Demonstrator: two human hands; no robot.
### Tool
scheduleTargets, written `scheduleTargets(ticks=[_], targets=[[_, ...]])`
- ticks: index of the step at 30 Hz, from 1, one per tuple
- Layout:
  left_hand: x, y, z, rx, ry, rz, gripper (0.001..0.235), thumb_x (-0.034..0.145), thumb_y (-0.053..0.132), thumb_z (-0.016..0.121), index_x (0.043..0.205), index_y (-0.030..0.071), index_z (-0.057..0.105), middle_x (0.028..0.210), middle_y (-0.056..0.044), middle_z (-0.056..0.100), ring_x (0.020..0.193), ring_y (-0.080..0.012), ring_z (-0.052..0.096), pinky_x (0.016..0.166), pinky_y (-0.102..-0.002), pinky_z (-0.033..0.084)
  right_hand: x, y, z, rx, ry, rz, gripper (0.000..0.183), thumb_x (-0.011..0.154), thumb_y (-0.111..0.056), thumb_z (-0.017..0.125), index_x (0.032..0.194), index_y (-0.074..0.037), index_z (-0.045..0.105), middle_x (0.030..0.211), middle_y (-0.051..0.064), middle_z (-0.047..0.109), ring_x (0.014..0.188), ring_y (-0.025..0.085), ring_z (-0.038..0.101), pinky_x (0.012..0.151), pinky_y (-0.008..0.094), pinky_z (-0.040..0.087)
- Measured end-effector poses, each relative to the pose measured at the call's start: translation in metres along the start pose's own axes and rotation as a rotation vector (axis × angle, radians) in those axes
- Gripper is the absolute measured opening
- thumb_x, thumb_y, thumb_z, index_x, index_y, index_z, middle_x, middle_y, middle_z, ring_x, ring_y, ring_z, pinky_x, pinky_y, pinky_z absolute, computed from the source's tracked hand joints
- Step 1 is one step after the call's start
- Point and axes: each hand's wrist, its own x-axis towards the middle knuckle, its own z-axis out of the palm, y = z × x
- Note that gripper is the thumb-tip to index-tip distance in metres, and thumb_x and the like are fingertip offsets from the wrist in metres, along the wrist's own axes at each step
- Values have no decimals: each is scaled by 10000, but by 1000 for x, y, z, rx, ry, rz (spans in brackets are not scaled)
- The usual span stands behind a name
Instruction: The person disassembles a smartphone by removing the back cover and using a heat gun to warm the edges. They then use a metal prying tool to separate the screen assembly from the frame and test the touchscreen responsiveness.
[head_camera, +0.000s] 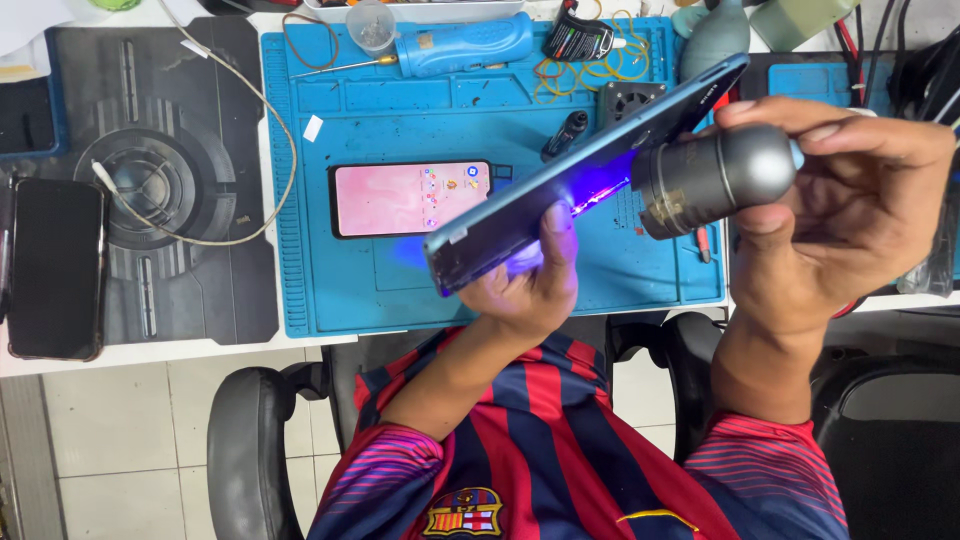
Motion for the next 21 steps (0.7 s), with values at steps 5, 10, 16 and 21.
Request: scheduleTargets(ticks=[5,10,16,21], targets=[[2,1,-4,-67,-171,-163,194,1070,81,677,1231,-25,657,1079,-103,730,863,-115,715,771,-209,579,0,4,7,-48,-15,-4,579,1048,-393,829,1272,-38,430,1163,231,672,1033,231,702,924,258,581],[8,3,-8,-56,-286,-149,220,1115,92,622,1296,-33,631,1169,-135,719,933,-158,729,819,-236,593,2,10,11,-123,-24,-45,578,1060,-432,776,1275,-52,398,1160,232,672,1006,224,695,913,256,578],[22,3,-13,59,-357,95,236,1136,113,589,1341,-4,575,1292,-171,714,1133,-275,767,934,-314,665,-1,16,22,-146,9,-113,574,1043,-456,753,1263,-69,390,1144,213,655,1015,233,695,938,319,629],[34,2,-16,-208,-401,110,310,1129,119,591,1397,4,485,1375,-253,615,1266,-393,666,1073,-464,627,3,22,24,-206,23,-180,576,1037,-477,724,1298,-87,390,1153,211,659,1007,225,679,908,269,572]])
